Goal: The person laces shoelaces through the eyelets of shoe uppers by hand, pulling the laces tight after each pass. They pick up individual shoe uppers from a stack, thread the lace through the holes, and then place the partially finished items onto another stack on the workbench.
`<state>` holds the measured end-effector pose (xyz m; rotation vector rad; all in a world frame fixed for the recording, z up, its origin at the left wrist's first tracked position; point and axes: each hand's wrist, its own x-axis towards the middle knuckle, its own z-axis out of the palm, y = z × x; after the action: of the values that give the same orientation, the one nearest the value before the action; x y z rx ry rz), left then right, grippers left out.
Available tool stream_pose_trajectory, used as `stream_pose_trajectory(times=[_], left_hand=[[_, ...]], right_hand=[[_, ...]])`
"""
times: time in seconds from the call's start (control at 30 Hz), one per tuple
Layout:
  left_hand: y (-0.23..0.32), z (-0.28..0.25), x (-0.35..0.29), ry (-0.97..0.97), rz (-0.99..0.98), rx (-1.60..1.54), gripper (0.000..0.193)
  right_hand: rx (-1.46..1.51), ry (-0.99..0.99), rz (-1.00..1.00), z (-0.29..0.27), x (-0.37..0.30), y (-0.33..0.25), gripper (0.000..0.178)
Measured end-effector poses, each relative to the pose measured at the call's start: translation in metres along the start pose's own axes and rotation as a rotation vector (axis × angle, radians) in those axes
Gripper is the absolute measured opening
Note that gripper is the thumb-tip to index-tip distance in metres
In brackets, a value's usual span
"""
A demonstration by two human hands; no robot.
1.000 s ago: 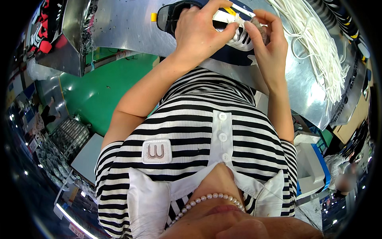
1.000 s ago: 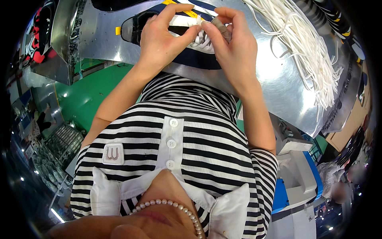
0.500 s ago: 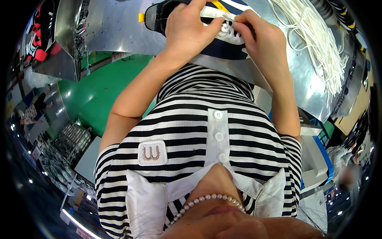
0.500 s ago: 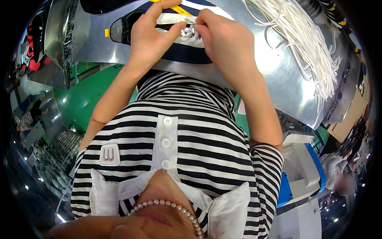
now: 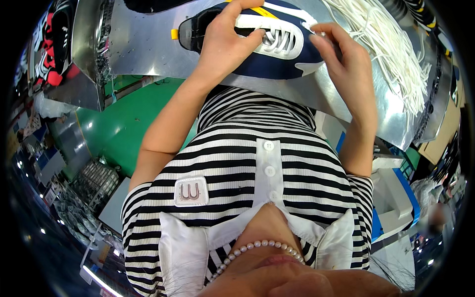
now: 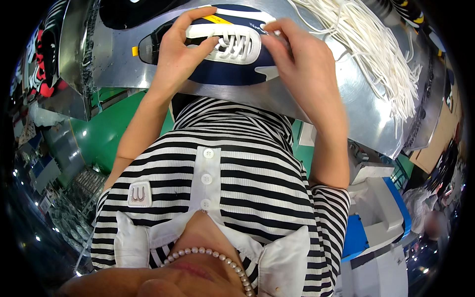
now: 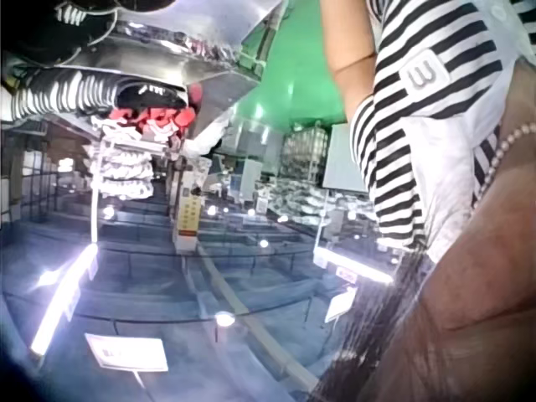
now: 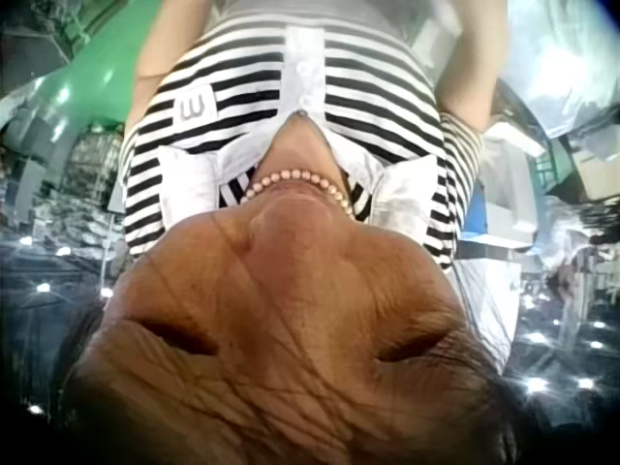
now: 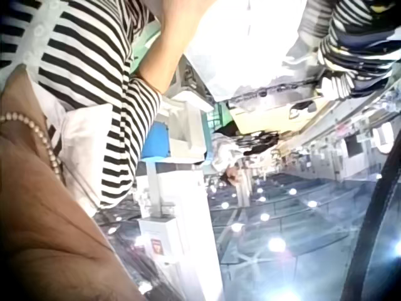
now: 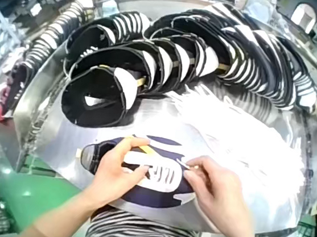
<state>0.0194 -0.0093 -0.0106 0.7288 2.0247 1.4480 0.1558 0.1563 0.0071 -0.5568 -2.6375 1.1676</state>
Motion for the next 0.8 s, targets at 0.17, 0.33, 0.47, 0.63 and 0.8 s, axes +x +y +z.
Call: stream_pose_trajectory(times=[0.17, 0.33, 0.47, 0.63, 0.8], left_hand=[[0.0, 0.014, 0.008, 0.128, 0.184, 0.229, 0.05], [0.012, -0.028, 0.002, -0.374, -0.16, -0.275, 0.053], [0.014, -0.017, 0.007, -0.285, -0.176, -0.269, 0.049], [0.015, -0.017, 0.008, -0.31, -0.181, -0.216, 0.047], [0.018, -0.015, 0.008, -0.327, -0.187, -0.265, 0.043]], right_hand=[[0.046, 0.34, 0.004, 0.048, 0.006, 0.016, 0.016], [0.26, 0.354, 0.112, 0.047, 0.008, 0.018, 0.027], [0.787, 0.354, -0.07, 0.044, 0.017, 0.021, 0.017], [0.107, 0.144, -0.371, 0.041, 0.015, 0.015, 0.026], [0.008, 0.136, -0.449, 0.04, 0.019, 0.017, 0.027]])
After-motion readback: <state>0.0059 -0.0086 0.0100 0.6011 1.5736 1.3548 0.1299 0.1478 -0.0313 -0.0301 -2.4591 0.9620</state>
